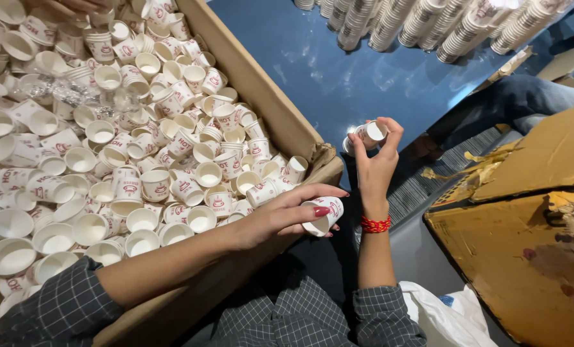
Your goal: Sorting and stacking small paper cups from a large box onto a table and into stacks.
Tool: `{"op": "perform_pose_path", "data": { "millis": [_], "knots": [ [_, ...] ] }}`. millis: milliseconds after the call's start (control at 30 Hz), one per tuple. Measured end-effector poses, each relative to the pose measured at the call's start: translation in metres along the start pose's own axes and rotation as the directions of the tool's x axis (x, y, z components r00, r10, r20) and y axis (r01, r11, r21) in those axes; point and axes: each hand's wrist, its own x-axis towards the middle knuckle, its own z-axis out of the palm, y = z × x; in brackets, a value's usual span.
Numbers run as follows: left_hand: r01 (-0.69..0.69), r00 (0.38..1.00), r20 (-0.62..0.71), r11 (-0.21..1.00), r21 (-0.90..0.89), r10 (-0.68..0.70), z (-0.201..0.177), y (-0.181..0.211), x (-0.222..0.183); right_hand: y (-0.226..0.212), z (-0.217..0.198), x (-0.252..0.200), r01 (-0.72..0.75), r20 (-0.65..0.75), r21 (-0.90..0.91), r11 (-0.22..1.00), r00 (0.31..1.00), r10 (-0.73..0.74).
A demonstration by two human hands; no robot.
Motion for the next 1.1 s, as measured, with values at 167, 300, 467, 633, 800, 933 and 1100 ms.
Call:
{"op": "perform_pose_path", "data": {
  "millis": [167, 300, 467, 633, 800, 933, 1100],
  "knots": [
    [-0.193, 0.976, -0.081, 0.975, 0.108, 0.202, 0.003, -0.010, 0.001, -0.007, 0.000, -0.006, -0.120, 0.127, -0.132, 0.984, 0.983, 0.136],
    [-0.345, 0.894, -0.100, 0.814, 0.467, 0.436, 0.014, 0.005, -0.007, -0.049, -0.016, -0.035, 0.103, -0.134, -0.069, 0.992, 0.985, -0.111],
    [-0.295, 0.890, -0.001, 0.576, 0.763, 0.456, 0.017, 0.006, -0.009, -0.094, -0.021, -0.087, -0.188, 0.140, 0.526, 0.830, 0.981, 0.134],
    [-0.285, 0.867, 0.038, 0.432, 0.856, 0.496, 0.013, -0.005, -0.007, -0.120, -0.012, -0.083, -0.305, 0.275, 0.502, 0.809, 0.944, 0.184],
    [-0.235, 0.880, -0.030, 0.489, 0.840, 0.475, 0.028, 0.014, -0.010, -0.067, -0.004, -0.037, 0.071, -0.219, 0.427, 0.902, 0.975, 0.027],
    [-0.204, 0.892, -0.049, 0.499, 0.842, 0.449, 0.023, 0.013, -0.011, -0.028, 0.003, 0.008, 0.077, -0.188, 0.030, 0.997, 0.980, -0.070],
    [-0.058, 0.827, -0.250, 0.519, 0.853, 0.503, -0.020, 0.013, -0.013, -0.013, 0.016, 0.002, -0.152, 0.015, -0.092, 0.984, 0.988, 0.154]
  ]
}}
